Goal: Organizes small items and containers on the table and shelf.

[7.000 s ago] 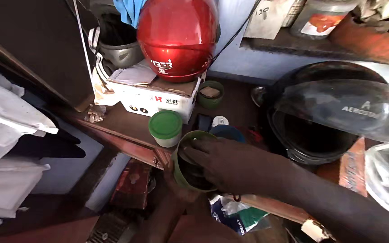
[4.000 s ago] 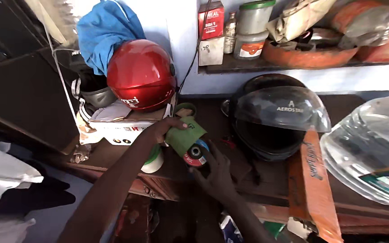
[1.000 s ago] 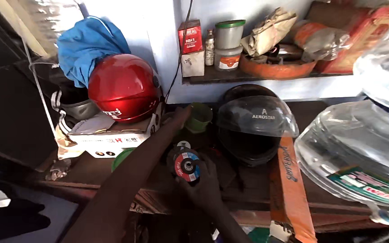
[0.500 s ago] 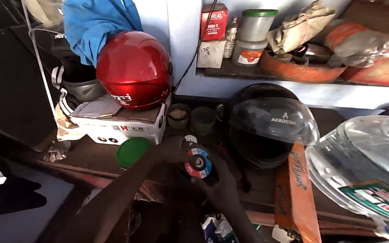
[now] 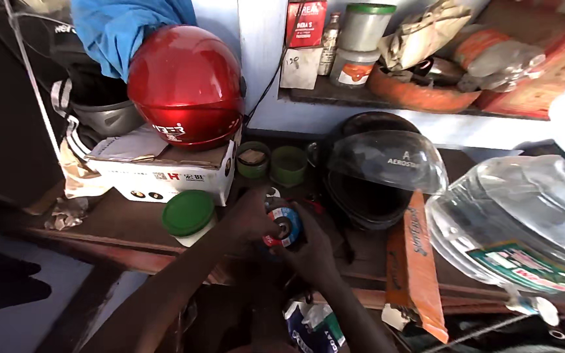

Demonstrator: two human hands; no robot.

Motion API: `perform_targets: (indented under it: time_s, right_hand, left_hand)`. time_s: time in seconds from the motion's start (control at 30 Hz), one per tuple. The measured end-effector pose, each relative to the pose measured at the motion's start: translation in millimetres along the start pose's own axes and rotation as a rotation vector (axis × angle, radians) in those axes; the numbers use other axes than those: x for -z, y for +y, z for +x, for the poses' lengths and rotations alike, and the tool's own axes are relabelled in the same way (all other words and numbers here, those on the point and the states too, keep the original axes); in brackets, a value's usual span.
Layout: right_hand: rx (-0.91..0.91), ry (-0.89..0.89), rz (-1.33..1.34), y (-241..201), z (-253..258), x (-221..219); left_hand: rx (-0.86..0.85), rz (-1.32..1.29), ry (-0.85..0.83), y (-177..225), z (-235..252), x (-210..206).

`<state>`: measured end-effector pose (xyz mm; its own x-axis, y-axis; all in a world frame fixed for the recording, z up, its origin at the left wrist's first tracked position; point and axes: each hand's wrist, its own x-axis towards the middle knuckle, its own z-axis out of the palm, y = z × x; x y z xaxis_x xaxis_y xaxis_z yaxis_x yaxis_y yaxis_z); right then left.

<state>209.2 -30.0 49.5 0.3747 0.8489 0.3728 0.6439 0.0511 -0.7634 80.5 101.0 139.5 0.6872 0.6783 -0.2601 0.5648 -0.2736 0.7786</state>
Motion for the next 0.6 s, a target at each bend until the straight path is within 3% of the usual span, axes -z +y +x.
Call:
perform_targets:
  time_s: [0.07, 0.17, 0.23, 0.33, 0.47, 0.6]
  right_hand:
    - [-0.037, -0.043, 0.023, -2.7, 3.0, 2.8]
    - [-0.016, -0.062, 0.05, -1.4, 5.2, 6.8]
    - [0.045, -0.01, 0.108, 3.4, 5.5, 12.6]
    - [0.07, 0.158, 0.247, 4.9, 5.3, 28.6]
    - [0.03, 0.339, 0.374, 9.4, 3.2, 36.9]
    - [-0.019, 0.348, 0.363, 15.0, -6.6, 33.3]
  left_hand:
    - [0.001, -0.066, -0.061, -2.2, 2.4, -0.6]
    - [0.0, 0.062, -0.099, 5.3, 2.2, 6.1]
    - [-0.032, 0.09, -0.053, 10.8, 3.2, 14.4]
    - [-0.121, -0.12, 0.076, 17.3, 16.3, 32.9]
    - [-0.18, -0.328, 0.289, 29.7, 74.7, 54.5]
    - [0.016, -0.425, 0.301, 42.4, 143.1, 56.6]
